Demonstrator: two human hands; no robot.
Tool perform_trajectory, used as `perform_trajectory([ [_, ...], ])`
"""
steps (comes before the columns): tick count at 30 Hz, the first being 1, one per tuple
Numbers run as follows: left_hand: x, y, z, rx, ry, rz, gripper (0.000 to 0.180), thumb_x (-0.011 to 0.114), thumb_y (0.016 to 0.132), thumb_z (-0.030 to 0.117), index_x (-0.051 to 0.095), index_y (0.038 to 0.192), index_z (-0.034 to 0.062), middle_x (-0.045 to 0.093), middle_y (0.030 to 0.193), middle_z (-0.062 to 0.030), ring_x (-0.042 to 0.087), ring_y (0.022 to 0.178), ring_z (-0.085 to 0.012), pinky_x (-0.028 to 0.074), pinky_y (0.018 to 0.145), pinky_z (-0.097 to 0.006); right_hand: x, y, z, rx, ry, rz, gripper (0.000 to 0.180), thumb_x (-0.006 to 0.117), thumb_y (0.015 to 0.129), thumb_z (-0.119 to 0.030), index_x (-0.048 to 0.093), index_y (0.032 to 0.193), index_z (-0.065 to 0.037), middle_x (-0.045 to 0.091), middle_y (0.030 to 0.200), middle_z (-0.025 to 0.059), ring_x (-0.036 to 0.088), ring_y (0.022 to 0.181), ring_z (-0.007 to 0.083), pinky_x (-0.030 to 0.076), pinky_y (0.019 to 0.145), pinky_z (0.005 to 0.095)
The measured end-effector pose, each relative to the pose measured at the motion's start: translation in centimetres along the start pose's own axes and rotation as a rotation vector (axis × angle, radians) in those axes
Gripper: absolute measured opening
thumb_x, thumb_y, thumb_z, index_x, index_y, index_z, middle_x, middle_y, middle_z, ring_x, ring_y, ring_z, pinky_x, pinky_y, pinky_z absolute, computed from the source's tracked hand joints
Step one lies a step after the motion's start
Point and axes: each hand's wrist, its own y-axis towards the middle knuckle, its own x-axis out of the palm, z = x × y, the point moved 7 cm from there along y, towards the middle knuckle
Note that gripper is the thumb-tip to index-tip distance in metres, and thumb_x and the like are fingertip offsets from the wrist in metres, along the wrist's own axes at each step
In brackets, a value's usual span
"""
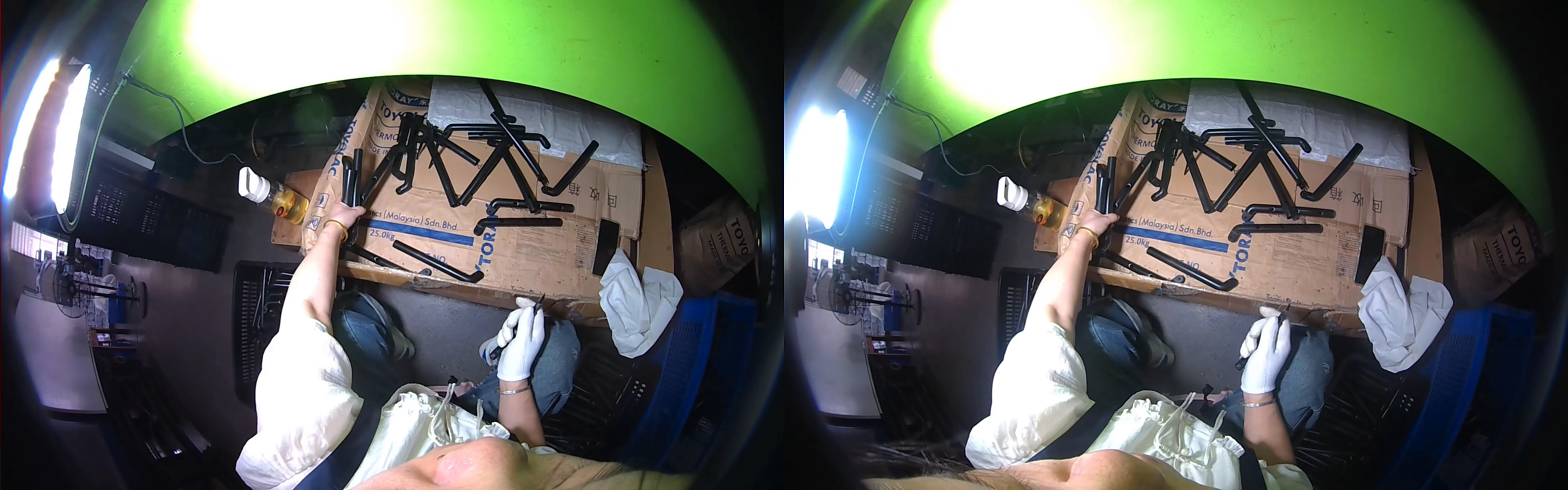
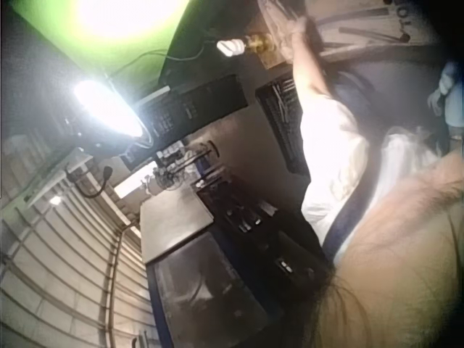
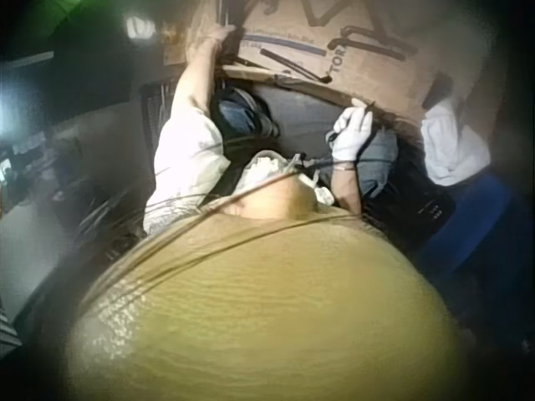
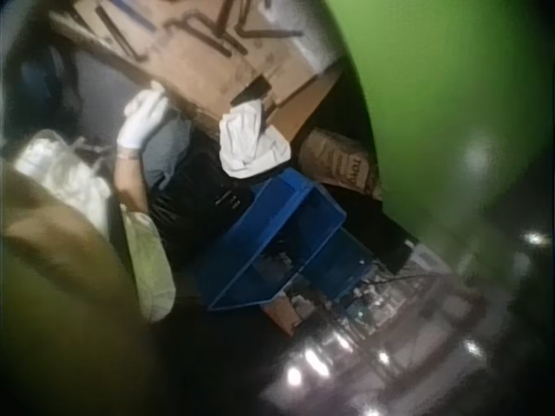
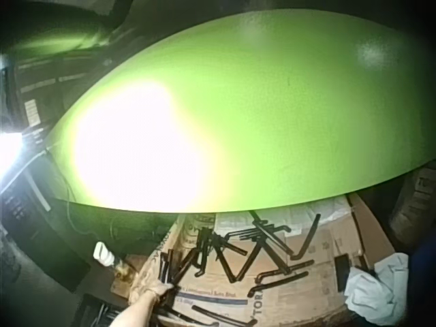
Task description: Inspecting and assembling black plastic components on a production line.
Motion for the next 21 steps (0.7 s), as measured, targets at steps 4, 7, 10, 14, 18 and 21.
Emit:
perform_trajectory([
  [4,0.0,-0.1,0.8,-0.057,0.343,0.283,0.074,0.087,0.069,0.031,0.049,0.124,-0.0012,0.066,0.113,-0.0217,0.066,0.103,-0.0322,0.052,0.090,-0.039,0.3,0.1,0.2,0.013,-0.001,-0.004,0.023,0.043,0.106,-0.024,0.054,0.112,-0.005,0.047,0.072,-0.0017,0.040,0.051,0.0044,0.035,0.042,0.0197],
  [7,2.9,-2.5,3.9,-0.144,0.902,0.223,0.090,0.087,0.067,0.036,0.040,0.136,0.0027,0.050,0.134,-0.0165,0.052,0.124,-0.0338,0.045,0.101,-0.041,-0.2,0.1,-0.1,0.013,0.013,0.024,0.023,0.042,0.106,-0.023,0.053,0.112,-0.005,0.047,0.072,-0.0018,0.040,0.051,0.0041,0.035,0.042,0.0195],
  [10,7.5,-7.7,10.2,0.585,1.167,0.241,0.091,0.087,0.064,0.027,0.040,0.139,0.0057,0.049,0.133,-0.0136,0.048,0.124,-0.0335,0.042,0.103,-0.042,-0.4,0.1,-0.2,0.001,-0.022,0.024,0.023,0.042,0.106,-0.024,0.053,0.112,-0.005,0.047,0.072,-0.0017,0.040,0.051,0.0041,0.035,0.042,0.0194],
  [14,15.3,-10.0,7.8,0.611,1.018,-0.743,0.071,0.087,0.062,0.023,0.057,0.126,0.0113,0.057,0.126,-0.0098,0.051,0.120,-0.0326,0.043,0.100,-0.040,0.2,-0.2,0.0,0.025,-0.022,-0.012,0.023,0.042,0.106,-0.024,0.053,0.112,-0.005,0.047,0.072,-0.0016,0.040,0.051,0.0040,0.035,0.042,0.0192],
  [18,19.2,-8.4,1.9,0.462,1.047,-1.002,0.066,0.086,0.061,0.027,0.062,0.120,0.0106,0.065,0.116,-0.0123,0.060,0.111,-0.0295,0.047,0.094,-0.040,0.3,-0.1,0.4,0.024,-0.022,-0.008,0.023,0.042,0.106,-0.024,0.053,0.112,-0.005,0.047,0.072,-0.0016,0.040,0.051,0.0039,0.035,0.042,0.0191],
  [21,20.2,-8.2,-0.6,0.249,1.170,-1.223,0.062,0.081,0.067,0.025,0.060,0.123,0.0098,0.062,0.124,-0.0130,0.060,0.113,-0.0278,0.047,0.094,-0.039,-0.1,-0.2,0.3,0.019,-0.038,-0.003,0.023,0.042,0.106,-0.024,0.053,0.112,-0.005,0.047,0.072,-0.0016,0.040,0.051,0.0040,0.035,0.042,0.0192],
])
